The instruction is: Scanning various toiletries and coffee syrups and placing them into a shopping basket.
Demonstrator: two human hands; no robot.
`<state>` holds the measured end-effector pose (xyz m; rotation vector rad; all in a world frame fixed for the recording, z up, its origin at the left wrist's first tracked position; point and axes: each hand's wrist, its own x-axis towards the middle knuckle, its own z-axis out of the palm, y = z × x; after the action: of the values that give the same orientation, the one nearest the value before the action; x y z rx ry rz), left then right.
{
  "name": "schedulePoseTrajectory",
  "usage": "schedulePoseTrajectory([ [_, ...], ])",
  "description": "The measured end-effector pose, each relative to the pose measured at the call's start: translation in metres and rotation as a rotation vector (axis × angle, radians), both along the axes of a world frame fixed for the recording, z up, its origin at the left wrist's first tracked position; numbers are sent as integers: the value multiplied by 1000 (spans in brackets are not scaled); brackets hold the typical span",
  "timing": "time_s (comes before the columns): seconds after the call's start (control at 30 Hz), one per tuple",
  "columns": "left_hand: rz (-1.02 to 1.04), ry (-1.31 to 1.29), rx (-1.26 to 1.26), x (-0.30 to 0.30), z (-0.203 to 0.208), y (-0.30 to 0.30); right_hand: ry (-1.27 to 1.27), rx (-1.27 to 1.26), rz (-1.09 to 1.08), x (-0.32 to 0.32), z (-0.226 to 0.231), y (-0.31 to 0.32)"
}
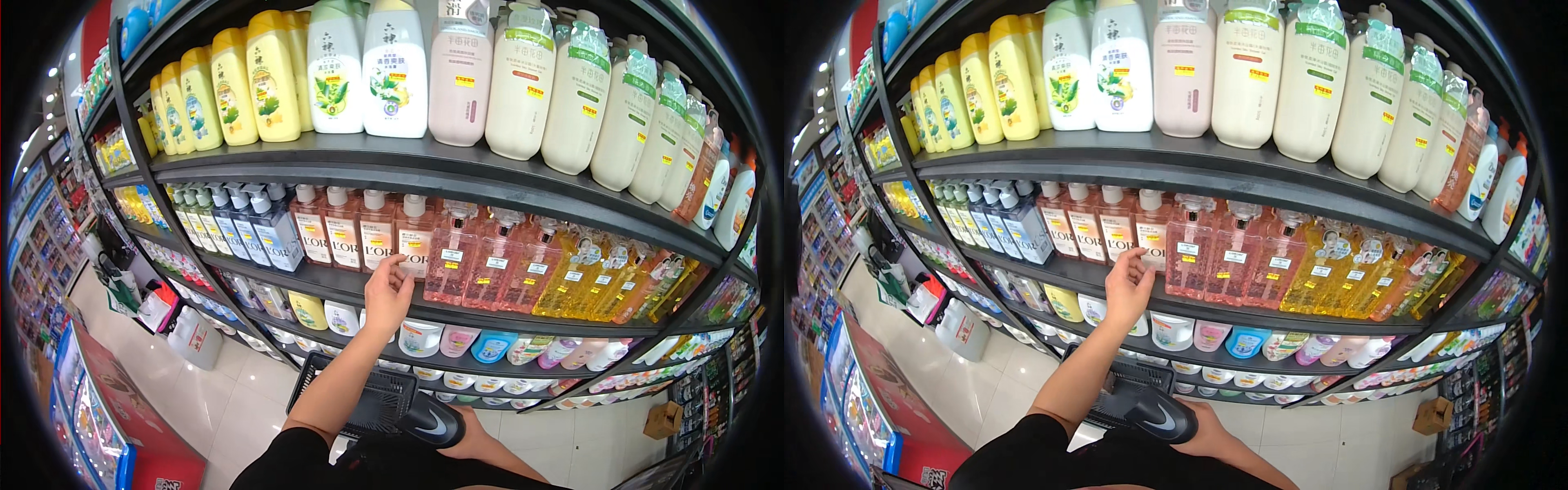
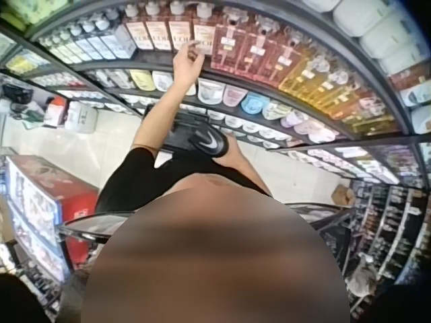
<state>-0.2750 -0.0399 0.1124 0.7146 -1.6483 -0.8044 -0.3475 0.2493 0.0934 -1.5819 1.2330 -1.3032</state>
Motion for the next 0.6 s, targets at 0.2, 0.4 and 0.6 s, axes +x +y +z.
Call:
schedulePoseTrajectory([
  [0.2,-32,-106,-86,8,11,0,-69,105,11,-24,-22,9],
  [0.4,104,-295,-144,-4,15,-2,-153,117,22,-33,-28,1],
  [0.6,106,-271,-126,-3,13,-2,-146,117,-5,-21,-21,-3],
])
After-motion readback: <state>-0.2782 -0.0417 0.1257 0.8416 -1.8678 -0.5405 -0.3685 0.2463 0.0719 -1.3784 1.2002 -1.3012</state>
